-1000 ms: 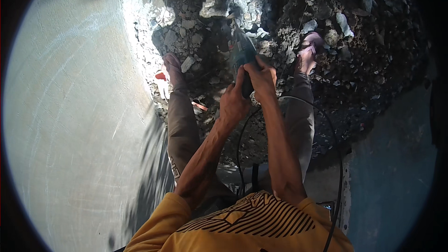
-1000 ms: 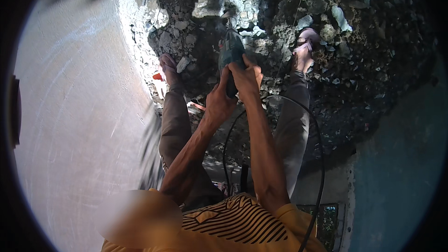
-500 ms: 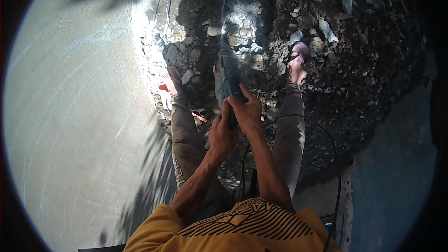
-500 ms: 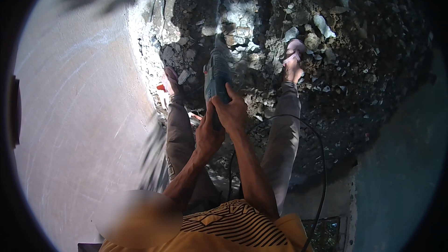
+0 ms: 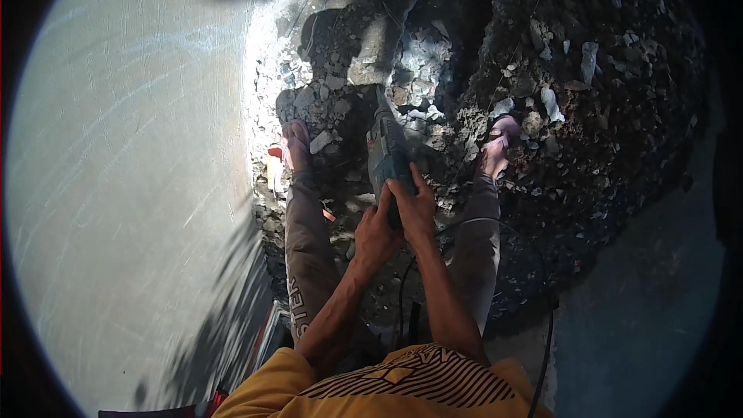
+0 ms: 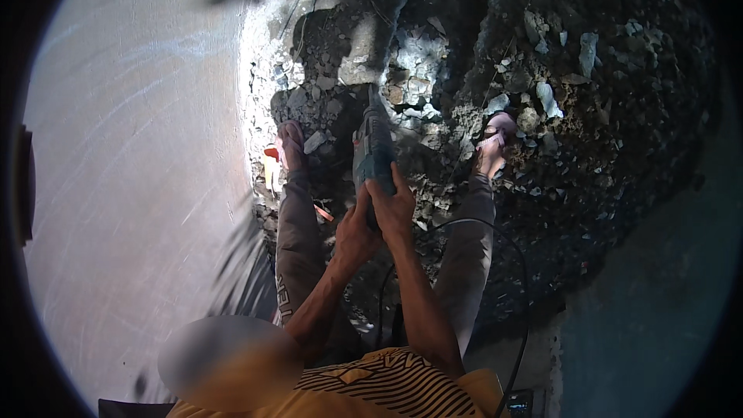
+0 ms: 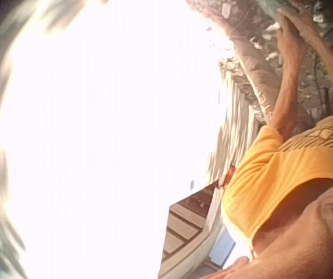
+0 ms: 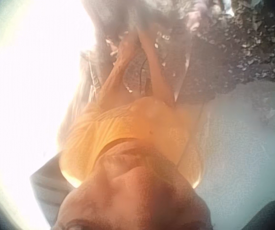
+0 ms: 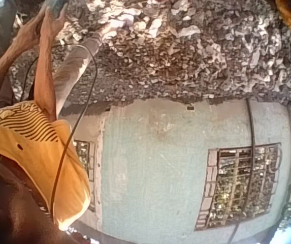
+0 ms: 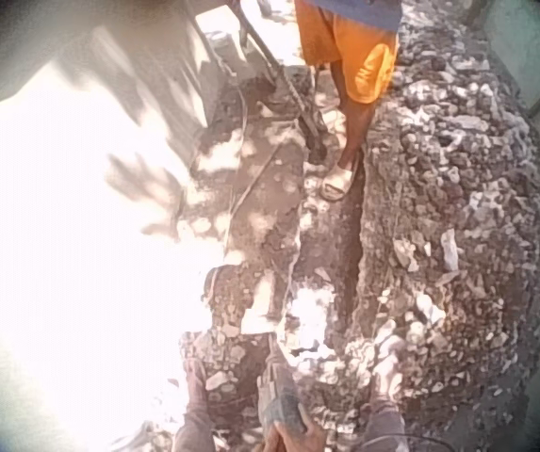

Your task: Drilling into a concrete floor using a rotary hammer drill.

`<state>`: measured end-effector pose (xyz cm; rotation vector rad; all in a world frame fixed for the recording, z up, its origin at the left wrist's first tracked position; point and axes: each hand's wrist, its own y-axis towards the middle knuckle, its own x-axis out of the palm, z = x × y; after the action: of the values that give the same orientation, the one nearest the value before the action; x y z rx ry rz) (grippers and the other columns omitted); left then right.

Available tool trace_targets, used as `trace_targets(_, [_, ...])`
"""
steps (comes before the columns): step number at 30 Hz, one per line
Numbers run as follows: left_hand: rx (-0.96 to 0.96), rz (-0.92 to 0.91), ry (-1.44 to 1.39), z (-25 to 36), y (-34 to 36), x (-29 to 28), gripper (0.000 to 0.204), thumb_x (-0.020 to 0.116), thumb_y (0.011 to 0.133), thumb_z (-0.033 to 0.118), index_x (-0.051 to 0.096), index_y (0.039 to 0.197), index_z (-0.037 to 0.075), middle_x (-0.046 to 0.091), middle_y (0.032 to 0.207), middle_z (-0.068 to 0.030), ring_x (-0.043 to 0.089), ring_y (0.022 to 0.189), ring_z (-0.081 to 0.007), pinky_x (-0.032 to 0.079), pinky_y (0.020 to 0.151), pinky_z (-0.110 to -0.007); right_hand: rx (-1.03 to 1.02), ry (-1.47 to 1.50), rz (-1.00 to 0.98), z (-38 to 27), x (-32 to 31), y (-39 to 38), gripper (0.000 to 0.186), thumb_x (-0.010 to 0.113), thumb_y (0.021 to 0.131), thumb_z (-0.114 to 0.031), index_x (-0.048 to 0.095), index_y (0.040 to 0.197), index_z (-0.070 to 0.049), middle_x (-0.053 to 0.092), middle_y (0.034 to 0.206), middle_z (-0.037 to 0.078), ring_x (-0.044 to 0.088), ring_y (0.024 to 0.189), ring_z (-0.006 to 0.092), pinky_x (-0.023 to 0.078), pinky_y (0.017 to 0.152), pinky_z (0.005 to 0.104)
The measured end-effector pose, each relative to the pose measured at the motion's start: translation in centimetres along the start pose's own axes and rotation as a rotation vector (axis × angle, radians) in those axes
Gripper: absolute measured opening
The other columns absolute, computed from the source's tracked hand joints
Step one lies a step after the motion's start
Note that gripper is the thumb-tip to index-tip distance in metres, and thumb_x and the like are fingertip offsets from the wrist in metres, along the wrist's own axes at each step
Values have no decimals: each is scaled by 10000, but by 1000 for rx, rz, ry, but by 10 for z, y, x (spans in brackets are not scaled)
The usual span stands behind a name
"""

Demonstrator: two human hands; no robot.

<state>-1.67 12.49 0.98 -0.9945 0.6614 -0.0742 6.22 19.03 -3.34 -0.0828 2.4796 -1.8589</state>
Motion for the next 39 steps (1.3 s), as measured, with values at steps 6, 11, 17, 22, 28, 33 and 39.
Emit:
trace_targets(6, [12,-37,34,-13,12,-34,995,788,739,236,227,1559,188,622,991,-239,635,903,-437,502,762,-503,-109,-31,66,18,34,-6,977,805,766,-402,325,1500,27,553,1342,261,604,1173,304,503,953,375])
trace_targets(11, [81,4,-35,-58,12,-57,1010,788,748,306,203,1553,134,643,1161,-266,654,1047,-416,527,827,-481,-122,14,156,10,85,-22,923,813,774,-340,359,1453,90,563,1332,267,600,1187,322,501,961,376])
trace_targets(17, [-13,-82,-8,-71,28,-81,992,758,786,317,162,1556,125,658,1163,-255,677,977,-432,541,787,-491,-244,-186,259,25,115,-11,762,770,789,-244,451,1398,83,507,1395,291,528,1288,368,459,1043,418])
trace_targets(22, [-32,-42,-146,-85,26,-82,928,736,820,297,175,1543,138,683,1066,-268,687,908,-447,543,740,-502,-333,-293,219,16,125,-5,678,767,761,-230,545,1369,-32,529,1327,287,540,1236,430,479,1005,460])
trace_targets(28, [-5,-52,-135,-76,39,-114,898,724,838,288,190,1541,124,683,1080,-260,676,953,-452,540,768,-508,-266,-459,298,1,158,-3,638,717,773,-248,561,1360,-53,507,1324,305,526,1234,451,462,1017,469])
trace_targets(33, [44,-10,-83,-81,28,-118,900,728,837,282,193,1542,118,678,1102,-260,671,974,-452,541,785,-499,-357,-479,322,-6,188,-12,642,690,806,-237,516,1396,-55,313,1428,438,353,1331,574,370,1102,526])
trace_targets(39, [106,63,-24,-89,7,-115,903,733,837,274,197,1544,111,671,1129,-259,664,1001,-452,541,805,-489,-285,-462,202,-17,146,-40,605,688,822,-218,531,1378,-37,361,1405,418,394,1307,561,394,1083,524])
